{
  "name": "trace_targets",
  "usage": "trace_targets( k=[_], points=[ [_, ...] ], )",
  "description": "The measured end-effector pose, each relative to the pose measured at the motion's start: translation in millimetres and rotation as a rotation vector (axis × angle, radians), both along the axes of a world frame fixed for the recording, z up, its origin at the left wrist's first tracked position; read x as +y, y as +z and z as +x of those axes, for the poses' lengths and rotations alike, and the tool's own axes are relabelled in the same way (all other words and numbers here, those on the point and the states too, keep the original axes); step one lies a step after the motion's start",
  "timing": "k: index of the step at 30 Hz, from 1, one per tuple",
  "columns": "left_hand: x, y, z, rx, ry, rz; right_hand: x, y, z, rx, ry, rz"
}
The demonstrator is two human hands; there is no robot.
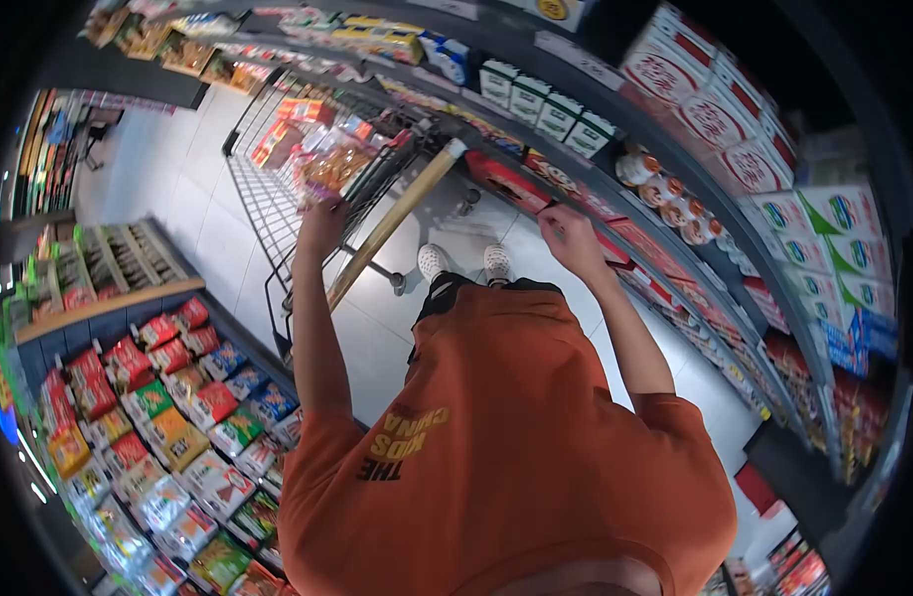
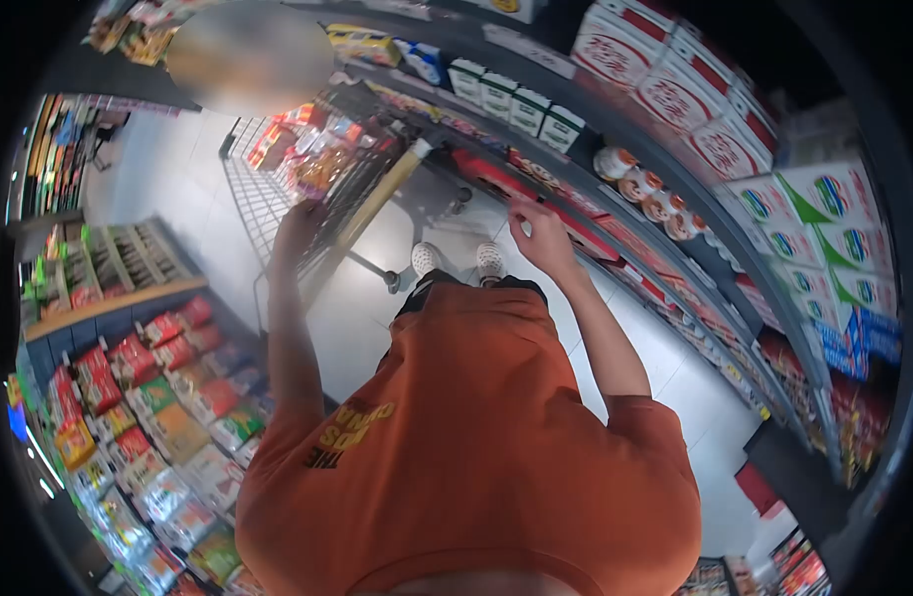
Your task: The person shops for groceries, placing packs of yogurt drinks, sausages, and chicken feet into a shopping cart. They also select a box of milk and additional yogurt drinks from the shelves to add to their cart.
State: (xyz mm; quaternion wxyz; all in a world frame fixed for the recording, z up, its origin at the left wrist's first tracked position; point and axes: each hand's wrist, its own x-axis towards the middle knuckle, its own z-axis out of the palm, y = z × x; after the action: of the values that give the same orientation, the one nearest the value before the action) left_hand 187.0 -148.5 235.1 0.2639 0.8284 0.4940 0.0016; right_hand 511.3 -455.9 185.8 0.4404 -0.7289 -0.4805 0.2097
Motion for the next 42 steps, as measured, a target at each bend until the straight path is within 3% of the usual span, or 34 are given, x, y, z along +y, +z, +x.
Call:
trace_targets(
  k=[4,7,8,11,13,15,19,23,28,32,33,38,42],
  points=[
    [-0.6,-22.9,-22.9,0.008,-0.161,0.074,45.0,52.2,-19.4,-0.077,-0.002,0.207],
    [-32.2,11.5,-7.5,0.078,0.082,-0.07,75.9,73.1,-36.3,-0.192,0.051,0.363],
    [-37.9,7.8,-11.5,0.032,0.056,-0.032,85.3,75.0,-41.5,-0.234,0.077,0.414],
    [-60.8,30.2,-1.1,0.056,0.123,-0.095,107.4,66.5,-58.3,-0.155,0.177,0.345],
    [-64.6,20.1,-8.6,-0.071,0.024,-0.1,117.2,64.8,-69.5,-0.151,0.241,0.267],
    [-74.2,24.2,-8.3,-0.035,-0.004,-0.145,126.1,63.0,-78.6,-0.165,0.295,0.227],
    [-89.7,32.5,0.6,0.031,-0.01,-0.251,132.4,71.5,-90.3,-0.489,0.372,0.058],
    [-104.5,27.5,2.0,-0.031,-0.039,-0.288,128.5,76.9,-92.5,-0.407,0.556,-0.382],
    [-112.0,40.5,12.1,0.046,-0.064,-0.404,116.8,85.3,-85.6,-0.503,0.524,-0.462],
    [-95.6,38.5,-0.2,-0.411,0.296,-0.359,111.6,74.2,-81.0,-0.477,0.516,-0.448],
    [-94.4,35.1,-3.5,-0.395,0.296,-0.277,110.7,70.1,-80.4,-0.476,0.51,-0.429],
    [-81.5,-55.7,-31.4,-0.011,0.24,-0.554,111.8,69.9,-76.7,-0.466,0.52,-0.382],
    [-73.7,-60.6,-20.1,0.107,0.16,-0.551,110.5,70.3,-75.5,-0.474,0.514,-0.403]
  ],
)
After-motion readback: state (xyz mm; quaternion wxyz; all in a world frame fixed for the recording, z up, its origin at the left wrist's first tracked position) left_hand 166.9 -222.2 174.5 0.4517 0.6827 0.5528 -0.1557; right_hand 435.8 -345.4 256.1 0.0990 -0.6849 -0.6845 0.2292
